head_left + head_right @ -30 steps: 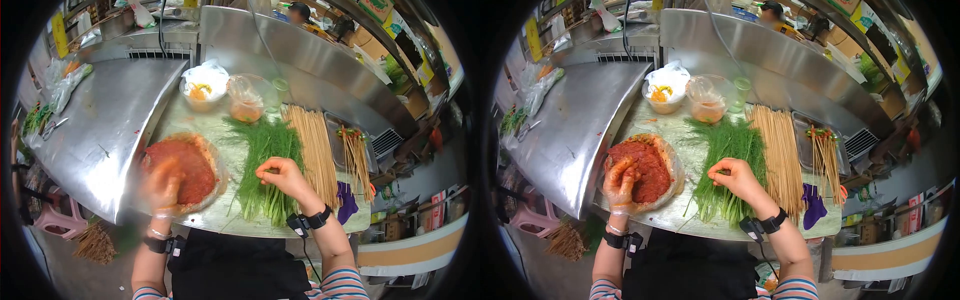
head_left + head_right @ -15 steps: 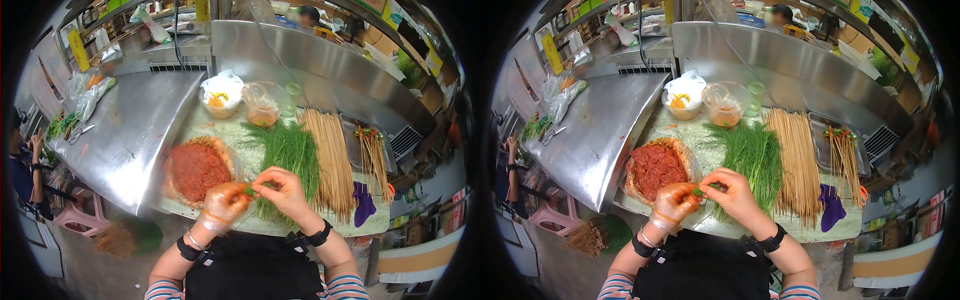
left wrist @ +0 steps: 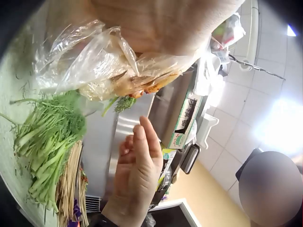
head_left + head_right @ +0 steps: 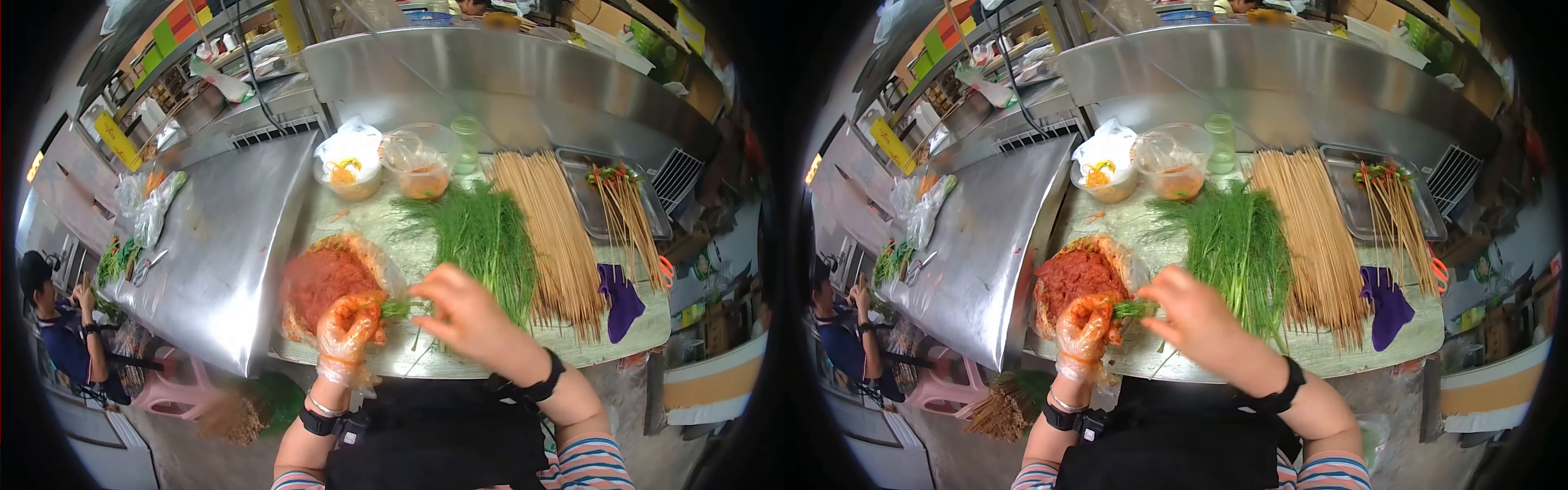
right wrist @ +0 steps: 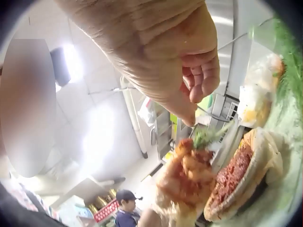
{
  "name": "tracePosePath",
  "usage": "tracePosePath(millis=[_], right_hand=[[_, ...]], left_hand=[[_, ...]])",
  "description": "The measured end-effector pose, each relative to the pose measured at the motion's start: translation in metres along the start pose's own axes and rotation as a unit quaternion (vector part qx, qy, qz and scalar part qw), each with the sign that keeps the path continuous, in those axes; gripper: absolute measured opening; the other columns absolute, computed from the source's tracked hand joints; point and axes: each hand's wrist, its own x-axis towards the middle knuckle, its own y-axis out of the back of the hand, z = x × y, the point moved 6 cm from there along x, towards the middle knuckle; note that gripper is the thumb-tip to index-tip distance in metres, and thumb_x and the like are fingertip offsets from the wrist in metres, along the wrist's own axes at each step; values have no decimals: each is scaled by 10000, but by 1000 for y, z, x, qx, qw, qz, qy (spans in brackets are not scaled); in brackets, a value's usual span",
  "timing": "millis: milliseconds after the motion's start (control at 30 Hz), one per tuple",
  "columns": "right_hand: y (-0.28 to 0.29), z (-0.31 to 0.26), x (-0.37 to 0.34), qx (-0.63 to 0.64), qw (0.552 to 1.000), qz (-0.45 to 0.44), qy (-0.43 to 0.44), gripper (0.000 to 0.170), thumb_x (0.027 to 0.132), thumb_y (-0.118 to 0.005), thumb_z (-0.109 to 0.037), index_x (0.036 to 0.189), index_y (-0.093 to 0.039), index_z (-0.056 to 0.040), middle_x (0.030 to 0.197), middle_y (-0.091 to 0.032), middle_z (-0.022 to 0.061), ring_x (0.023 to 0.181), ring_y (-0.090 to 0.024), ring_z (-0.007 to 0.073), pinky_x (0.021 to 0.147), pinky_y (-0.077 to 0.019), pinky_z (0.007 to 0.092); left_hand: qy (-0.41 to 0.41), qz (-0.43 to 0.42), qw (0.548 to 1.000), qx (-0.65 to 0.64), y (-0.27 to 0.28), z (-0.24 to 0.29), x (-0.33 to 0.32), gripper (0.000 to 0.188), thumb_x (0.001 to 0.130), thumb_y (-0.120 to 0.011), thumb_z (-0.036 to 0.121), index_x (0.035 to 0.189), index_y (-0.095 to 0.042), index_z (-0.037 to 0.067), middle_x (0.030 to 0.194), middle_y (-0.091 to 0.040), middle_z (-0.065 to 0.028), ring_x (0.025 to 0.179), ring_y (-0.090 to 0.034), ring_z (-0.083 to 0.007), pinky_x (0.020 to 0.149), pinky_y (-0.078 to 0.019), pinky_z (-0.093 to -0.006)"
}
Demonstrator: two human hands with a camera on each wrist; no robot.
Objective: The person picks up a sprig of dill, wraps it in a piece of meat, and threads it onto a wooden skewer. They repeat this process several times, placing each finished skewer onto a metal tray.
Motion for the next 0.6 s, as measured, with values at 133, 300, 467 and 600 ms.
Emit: tracePosePath(millis=[133, 300, 467, 600], right_hand=[[-28, 2, -4, -95, 993, -1, 68, 341, 702, -670, -19, 1022, -553, -1, 918, -501, 125, 750, -574, 307, 650, -492, 358], [-34, 21, -7, -9, 997, 54, 56, 293, 719, -653, 9, 997, -565, -10, 980, -536, 109, 825, -614, 255, 708, -511, 289], [-48, 34, -12, 307, 943, 44, -120, 259, 765, -660, 9, 1017, -605, -14, 1006, -548, 51, 963, -568, 144, 818, -477, 267], [-41, 28, -17, 164, 983, 47, -69, 174, 742, -689, -9, 913, -662, -25, 930, -577, 65, 854, -588, 163, 734, -479, 258]], left_hand=[[-11, -3, 1000, 0, -16, 5, -10, 198, 860, -605, 99, 991, -574, -48, 812, -610, -103, 543, -546, -141, 463, -448, -254], [48, -46, 985, -159, -12, -16, -9, 274, 867, -624, 153, 1072, -559, -17, 819, -595, -67, 601, -545, -145, 556, -467, -275], [37, -43, 987, -148, -10, -38, -8, 241, 863, -618, 118, 1054, -519, 10, 801, -556, -42, 628, -541, -133, 557, -461, -259], [49, -65, 990, -113, -23, -28, -14, 190, 874, -562, 32, 1055, -527, -13, 807, -576, -67, 621, -539, -116, 557, -463, -251]])
